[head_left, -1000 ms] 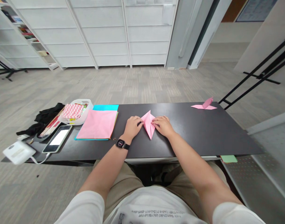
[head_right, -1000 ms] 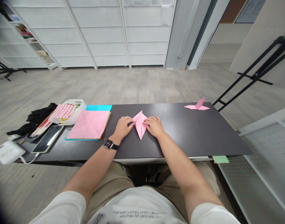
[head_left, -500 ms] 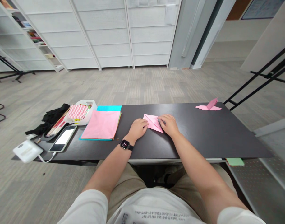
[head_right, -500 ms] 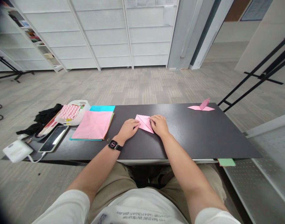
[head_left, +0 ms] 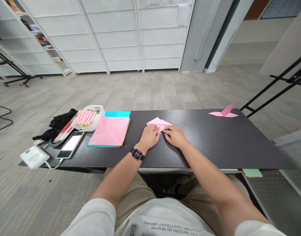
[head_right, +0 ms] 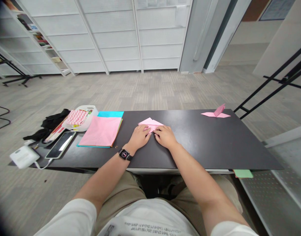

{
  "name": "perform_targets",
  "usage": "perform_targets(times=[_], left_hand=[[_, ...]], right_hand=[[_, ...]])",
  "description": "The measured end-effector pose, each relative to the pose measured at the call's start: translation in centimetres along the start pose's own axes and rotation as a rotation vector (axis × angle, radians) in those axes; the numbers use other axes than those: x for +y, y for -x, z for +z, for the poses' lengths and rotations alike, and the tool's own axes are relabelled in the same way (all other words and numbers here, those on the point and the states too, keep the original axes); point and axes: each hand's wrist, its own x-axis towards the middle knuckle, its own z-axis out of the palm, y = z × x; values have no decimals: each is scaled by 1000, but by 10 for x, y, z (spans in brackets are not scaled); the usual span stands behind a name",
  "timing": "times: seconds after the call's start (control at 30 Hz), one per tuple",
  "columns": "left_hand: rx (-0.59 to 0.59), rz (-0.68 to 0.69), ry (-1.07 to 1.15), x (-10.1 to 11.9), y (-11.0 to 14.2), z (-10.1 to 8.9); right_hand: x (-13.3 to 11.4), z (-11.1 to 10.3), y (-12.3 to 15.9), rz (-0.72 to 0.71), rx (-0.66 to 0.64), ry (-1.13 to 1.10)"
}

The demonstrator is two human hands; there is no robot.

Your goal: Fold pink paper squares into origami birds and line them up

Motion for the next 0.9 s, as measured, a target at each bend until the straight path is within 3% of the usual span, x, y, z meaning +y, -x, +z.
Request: perform_targets(times=[0.13, 0.43, 0.7, 0.9], left_hand=[[-28, 63, 80, 1, 0, 1], [-13, 52, 119, -1, 0, 0], [-8, 53, 150, -2, -1, 0], [-7, 50, 161, -5, 0, 1]], right_hand=[[2, -1, 1, 24, -7, -1], [2, -2, 1, 102, 12, 38], [27, -12, 10, 295, 55, 46], [47, -14, 16, 431, 185, 65]])
